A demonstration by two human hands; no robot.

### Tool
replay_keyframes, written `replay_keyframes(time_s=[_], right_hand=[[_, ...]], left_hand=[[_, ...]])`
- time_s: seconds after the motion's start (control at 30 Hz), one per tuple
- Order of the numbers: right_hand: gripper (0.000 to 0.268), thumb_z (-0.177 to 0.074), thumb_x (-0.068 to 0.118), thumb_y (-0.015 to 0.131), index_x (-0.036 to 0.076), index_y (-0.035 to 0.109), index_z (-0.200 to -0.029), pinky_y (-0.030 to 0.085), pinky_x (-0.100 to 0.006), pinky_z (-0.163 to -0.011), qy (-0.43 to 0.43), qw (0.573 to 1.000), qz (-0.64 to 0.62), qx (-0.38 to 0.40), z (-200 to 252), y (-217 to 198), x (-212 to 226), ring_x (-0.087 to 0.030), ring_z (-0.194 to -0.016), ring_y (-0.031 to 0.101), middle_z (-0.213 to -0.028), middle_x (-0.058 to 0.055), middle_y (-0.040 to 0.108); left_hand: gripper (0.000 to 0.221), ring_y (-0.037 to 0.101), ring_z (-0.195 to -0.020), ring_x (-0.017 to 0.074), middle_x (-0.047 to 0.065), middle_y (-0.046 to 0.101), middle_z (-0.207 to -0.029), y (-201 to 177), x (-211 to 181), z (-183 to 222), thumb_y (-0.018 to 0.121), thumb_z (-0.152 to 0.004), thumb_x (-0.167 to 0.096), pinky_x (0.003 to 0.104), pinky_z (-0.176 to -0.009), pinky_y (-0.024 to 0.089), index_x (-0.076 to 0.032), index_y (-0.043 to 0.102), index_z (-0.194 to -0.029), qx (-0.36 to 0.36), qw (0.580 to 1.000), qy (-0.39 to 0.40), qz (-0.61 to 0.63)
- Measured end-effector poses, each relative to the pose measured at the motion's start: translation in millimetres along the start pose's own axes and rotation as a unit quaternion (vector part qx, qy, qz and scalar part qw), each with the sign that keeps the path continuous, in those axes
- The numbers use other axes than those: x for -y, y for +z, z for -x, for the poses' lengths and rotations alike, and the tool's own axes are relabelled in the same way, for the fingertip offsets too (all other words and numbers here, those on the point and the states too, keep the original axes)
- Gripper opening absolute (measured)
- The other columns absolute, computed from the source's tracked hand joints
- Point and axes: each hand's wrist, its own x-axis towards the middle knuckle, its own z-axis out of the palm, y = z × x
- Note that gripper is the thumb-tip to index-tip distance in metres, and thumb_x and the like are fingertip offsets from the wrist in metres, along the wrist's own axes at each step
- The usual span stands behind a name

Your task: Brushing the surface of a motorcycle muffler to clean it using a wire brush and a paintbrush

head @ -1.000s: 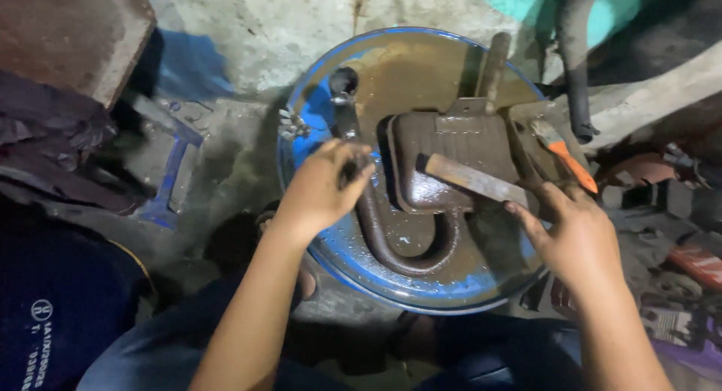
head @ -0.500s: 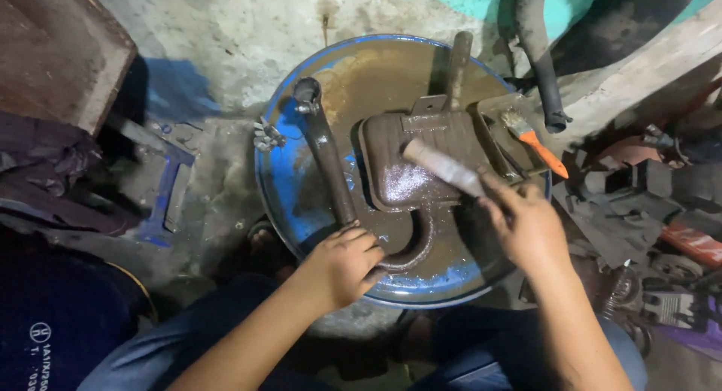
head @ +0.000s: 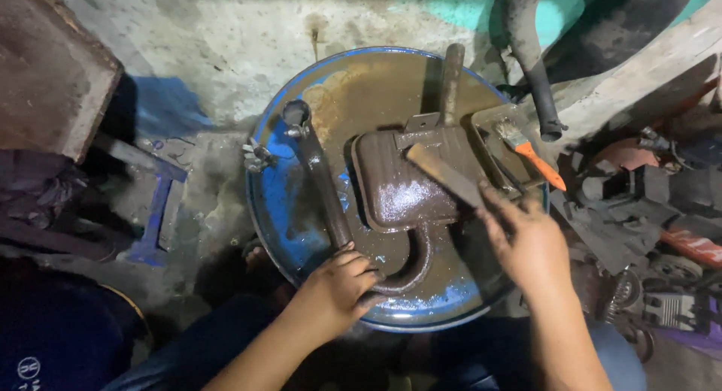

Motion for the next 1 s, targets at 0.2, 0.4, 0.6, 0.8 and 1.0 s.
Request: replay_keyframes(time_s=[0.2, 0.4, 0.6, 0.8, 1.0], right_hand=[[0.053, -0.097, 0.034, 0.097, 0.029, 0.092, -0.149, 0.056, -0.04, -0.065, -0.099, 0.984, -0.124, 0.076, 9, 2, 2, -0.023, -0.068, 0.065, -0.093, -0.002, 0.072], [0.055, -0.111, 0.033, 0.091, 0.029, 0.087, -0.166, 0.058, -0.043, -0.065, -0.029, 0.999, -0.001, -0.03, 8, 6, -8, -0.028, -0.068, 0.066, -0.099, -0.01, 0.071], [0.058, -0.101, 0.028, 0.095, 0.025, 0.087, -0.158, 0.056, -0.039, -0.065, -0.088, 0.98, -0.159, 0.087, 11, 0, 11, -0.024, -0.067, 0.063, -0.089, -0.006, 0.071], [0.056, -0.109, 0.034, 0.093, 0.03, 0.088, -0.165, 0.055, -0.045, -0.06, -0.011, 1.0, -0.005, -0.005, 9, -4, -20, -0.029, -0.064, 0.065, -0.095, -0.01, 0.07], [0.056, -0.106, 0.027, 0.091, 0.02, 0.086, -0.162, 0.056, -0.044, -0.063, -0.041, 0.994, -0.096, 0.028, 11, -9, 0, -0.028, -0.063, 0.064, -0.089, -0.012, 0.074]], left_hand=[[0.041, 0.073, -0.138, 0.0303, 0.005, 0.081, -0.128, -1, -2, 4, 0.093, -0.093, -0.022, 0.052, -0.129, 0.053, -0.01, 0.086, -0.131, -0.03, 0.998, 0.048, 0.007], [0.036, 0.075, -0.135, 0.0283, 0.005, 0.076, -0.125, -1, -10, 6, 0.09, -0.098, -0.023, 0.057, -0.138, 0.047, -0.012, 0.082, -0.131, -0.05, 0.998, 0.048, 0.008], [0.032, 0.077, -0.132, 0.032, 0.007, 0.079, -0.124, 0, -20, 5, 0.089, -0.103, -0.028, 0.053, -0.129, 0.055, -0.009, 0.085, -0.128, -0.08, 0.996, 0.049, -0.013], [0.033, 0.077, -0.134, 0.0334, 0.008, 0.078, -0.126, 0, -21, 6, 0.089, -0.104, -0.029, 0.056, -0.134, 0.052, -0.007, 0.087, -0.129, -0.068, 0.997, 0.04, -0.005], [0.04, 0.077, -0.142, 0.0354, 0.008, 0.082, -0.134, 3, -20, 7, 0.089, -0.104, -0.032, 0.055, -0.132, 0.054, -0.008, 0.088, -0.135, -0.068, 0.997, 0.026, -0.017]])
